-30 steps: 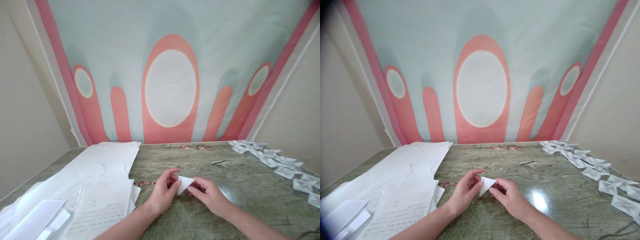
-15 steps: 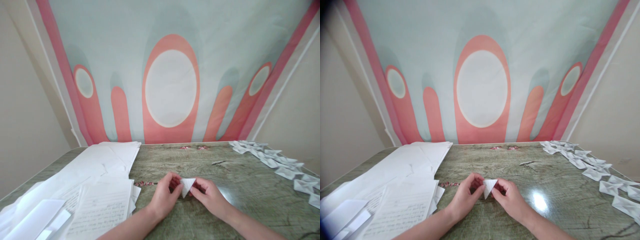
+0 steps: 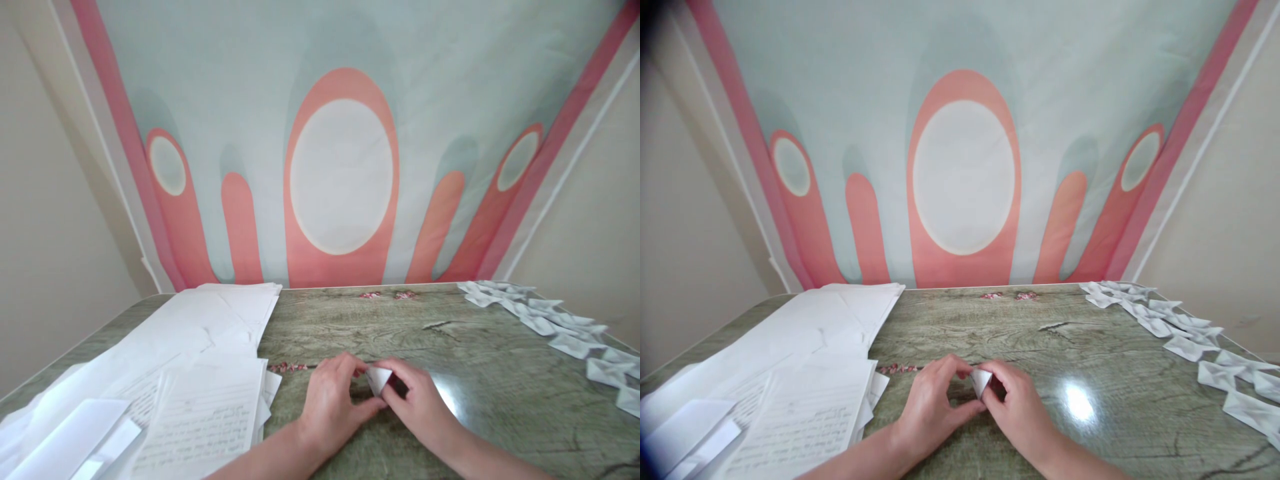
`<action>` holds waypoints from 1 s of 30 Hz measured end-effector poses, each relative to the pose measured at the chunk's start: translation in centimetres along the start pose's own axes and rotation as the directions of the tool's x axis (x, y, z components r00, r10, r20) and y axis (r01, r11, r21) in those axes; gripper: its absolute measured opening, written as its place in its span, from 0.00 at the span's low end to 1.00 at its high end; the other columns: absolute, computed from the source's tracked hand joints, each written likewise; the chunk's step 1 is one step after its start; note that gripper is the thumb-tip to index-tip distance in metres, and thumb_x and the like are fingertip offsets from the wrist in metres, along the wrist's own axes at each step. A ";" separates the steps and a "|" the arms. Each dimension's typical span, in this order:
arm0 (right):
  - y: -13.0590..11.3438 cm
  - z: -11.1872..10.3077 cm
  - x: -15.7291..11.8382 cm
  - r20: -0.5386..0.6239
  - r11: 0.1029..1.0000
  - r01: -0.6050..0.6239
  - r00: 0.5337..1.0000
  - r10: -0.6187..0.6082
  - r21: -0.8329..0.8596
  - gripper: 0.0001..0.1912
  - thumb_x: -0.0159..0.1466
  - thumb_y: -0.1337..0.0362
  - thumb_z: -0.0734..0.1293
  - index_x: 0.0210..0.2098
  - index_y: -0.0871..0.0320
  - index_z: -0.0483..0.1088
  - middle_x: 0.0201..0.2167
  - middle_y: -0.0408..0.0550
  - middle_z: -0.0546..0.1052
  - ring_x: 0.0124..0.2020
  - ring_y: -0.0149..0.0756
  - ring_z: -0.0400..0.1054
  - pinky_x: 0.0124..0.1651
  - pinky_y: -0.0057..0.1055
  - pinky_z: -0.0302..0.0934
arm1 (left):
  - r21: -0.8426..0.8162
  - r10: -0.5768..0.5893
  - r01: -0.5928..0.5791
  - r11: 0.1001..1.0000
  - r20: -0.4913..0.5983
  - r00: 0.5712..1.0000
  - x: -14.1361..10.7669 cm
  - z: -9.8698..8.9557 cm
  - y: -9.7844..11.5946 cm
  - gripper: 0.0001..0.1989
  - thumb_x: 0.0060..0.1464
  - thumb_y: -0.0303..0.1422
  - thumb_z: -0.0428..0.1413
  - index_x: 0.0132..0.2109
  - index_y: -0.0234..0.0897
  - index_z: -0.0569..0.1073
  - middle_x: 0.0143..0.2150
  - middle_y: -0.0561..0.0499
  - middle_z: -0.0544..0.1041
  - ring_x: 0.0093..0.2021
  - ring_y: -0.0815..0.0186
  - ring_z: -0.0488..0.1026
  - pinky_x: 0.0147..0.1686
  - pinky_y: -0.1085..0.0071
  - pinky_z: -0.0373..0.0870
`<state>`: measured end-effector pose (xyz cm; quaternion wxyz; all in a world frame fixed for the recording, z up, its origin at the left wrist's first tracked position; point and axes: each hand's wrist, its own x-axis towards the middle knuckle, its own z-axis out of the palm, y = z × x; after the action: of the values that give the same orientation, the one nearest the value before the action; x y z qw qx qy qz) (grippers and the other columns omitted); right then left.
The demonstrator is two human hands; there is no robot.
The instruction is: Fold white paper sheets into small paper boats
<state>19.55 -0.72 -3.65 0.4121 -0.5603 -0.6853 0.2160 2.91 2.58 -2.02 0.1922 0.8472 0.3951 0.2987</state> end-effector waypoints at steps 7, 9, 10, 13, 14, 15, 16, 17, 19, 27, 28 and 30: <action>0.4 0.1 -0.1 -0.001 0.989 0.116 0.993 -0.117 -0.091 0.14 0.54 0.74 0.59 0.36 0.54 0.69 0.32 0.45 0.75 0.35 0.37 0.68 0.38 0.32 0.61 | -0.015 -0.005 0.005 1.000 -0.001 1.000 -0.2 0.4 -0.2 0.14 0.42 0.28 0.60 0.38 0.39 0.67 0.33 0.53 0.72 0.35 0.62 0.69 0.37 0.67 0.65; 0.6 0.1 -0.1 -0.012 0.983 0.136 0.990 -0.139 -0.120 0.14 0.55 0.74 0.59 0.37 0.53 0.69 0.33 0.45 0.75 0.36 0.37 0.68 0.39 0.33 0.62 | -0.047 -0.010 0.010 0.999 -0.010 1.000 -0.3 0.6 -0.3 0.15 0.43 0.27 0.58 0.40 0.39 0.66 0.34 0.52 0.71 0.36 0.62 0.69 0.38 0.67 0.65; 0.7 0.1 -0.1 -0.015 0.981 0.146 0.989 -0.149 -0.130 0.15 0.55 0.74 0.59 0.37 0.53 0.69 0.34 0.45 0.75 0.36 0.37 0.69 0.39 0.33 0.62 | -0.070 -0.012 0.011 0.997 -0.014 1.000 -0.3 0.7 -0.4 0.15 0.43 0.27 0.57 0.41 0.39 0.66 0.35 0.52 0.71 0.37 0.62 0.69 0.38 0.67 0.65; 0.9 0.1 0.0 -0.021 0.975 0.160 0.986 -0.165 -0.152 0.15 0.55 0.73 0.59 0.38 0.53 0.69 0.34 0.46 0.75 0.35 0.37 0.69 0.39 0.34 0.63 | -0.154 -0.009 0.006 0.988 -0.019 1.000 -0.4 1.0 -0.5 0.19 0.44 0.24 0.55 0.45 0.39 0.63 0.38 0.51 0.72 0.39 0.64 0.69 0.40 0.69 0.66; 0.9 0.0 0.0 -0.023 0.973 0.162 0.985 -0.168 -0.161 0.15 0.54 0.73 0.59 0.38 0.53 0.69 0.34 0.46 0.75 0.35 0.38 0.69 0.39 0.34 0.63 | -0.179 -0.004 0.001 0.984 -0.019 1.000 -0.4 1.1 -0.6 0.21 0.44 0.23 0.54 0.47 0.39 0.62 0.39 0.51 0.72 0.39 0.64 0.69 0.40 0.69 0.66; 0.9 0.0 0.0 -0.025 0.971 0.165 0.985 -0.172 -0.170 0.15 0.54 0.74 0.60 0.38 0.53 0.69 0.34 0.46 0.75 0.34 0.38 0.69 0.38 0.34 0.63 | -0.197 0.002 -0.005 0.980 -0.019 1.000 -0.4 1.1 -0.7 0.22 0.44 0.22 0.53 0.48 0.39 0.61 0.40 0.51 0.72 0.39 0.65 0.69 0.41 0.69 0.66; 0.9 0.0 0.0 -0.025 0.969 0.169 0.984 -0.176 -0.179 0.15 0.54 0.74 0.60 0.38 0.53 0.69 0.34 0.46 0.75 0.34 0.38 0.68 0.38 0.34 0.63 | -0.211 0.007 -0.011 0.977 -0.020 1.000 -0.4 1.1 -0.7 0.24 0.44 0.22 0.52 0.50 0.38 0.61 0.41 0.50 0.72 0.39 0.65 0.69 0.42 0.69 0.66; 0.9 -0.1 0.1 -0.025 0.967 0.174 0.983 -0.182 -0.188 0.15 0.54 0.74 0.60 0.38 0.54 0.69 0.34 0.46 0.75 0.35 0.38 0.68 0.38 0.34 0.63 | -0.221 0.012 -0.016 0.975 -0.019 1.000 -0.4 1.1 -0.8 0.24 0.44 0.21 0.52 0.51 0.38 0.61 0.42 0.50 0.72 0.40 0.65 0.69 0.42 0.69 0.66; 1.0 -0.1 0.1 -0.028 0.960 0.189 0.980 -0.199 -0.208 0.15 0.54 0.74 0.61 0.39 0.54 0.69 0.34 0.46 0.75 0.35 0.38 0.68 0.38 0.35 0.63 | -0.233 0.022 -0.022 0.972 -0.006 1.000 -0.3 1.0 -0.8 0.24 0.44 0.20 0.50 0.50 0.38 0.63 0.42 0.50 0.72 0.40 0.65 0.69 0.43 0.69 0.66; 1.8 -0.6 0.6 0.017 0.898 0.309 0.947 -0.319 -0.314 0.14 0.58 0.72 0.61 0.42 0.53 0.70 0.35 0.47 0.75 0.36 0.39 0.69 0.40 0.36 0.63 | -0.228 0.015 0.000 0.974 0.064 0.998 0.4 0.3 -0.4 0.20 0.46 0.20 0.48 0.46 0.40 0.71 0.39 0.51 0.75 0.38 0.65 0.71 0.42 0.70 0.67; 1.9 -0.6 0.6 0.033 0.889 0.323 0.943 -0.331 -0.324 0.14 0.59 0.71 0.60 0.43 0.53 0.70 0.35 0.48 0.75 0.36 0.39 0.69 0.40 0.36 0.63 | -0.201 0.031 -0.019 0.979 0.056 0.998 0.5 0.2 -0.5 0.20 0.46 0.20 0.48 0.45 0.40 0.72 0.40 0.51 0.75 0.39 0.64 0.70 0.43 0.69 0.66; 2.0 -0.7 0.7 0.074 0.874 0.344 0.937 -0.340 -0.342 0.14 0.61 0.70 0.60 0.44 0.52 0.70 0.35 0.48 0.75 0.35 0.38 0.69 0.40 0.36 0.63 | -0.122 0.058 -0.053 0.991 0.038 0.998 0.6 0.1 -0.6 0.19 0.47 0.21 0.49 0.44 0.41 0.73 0.40 0.51 0.76 0.41 0.63 0.70 0.44 0.67 0.65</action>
<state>21.24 0.38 -4.52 0.3338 -0.4932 -0.8031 0.0176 2.96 3.43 -2.27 0.2431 0.8507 0.3484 0.3095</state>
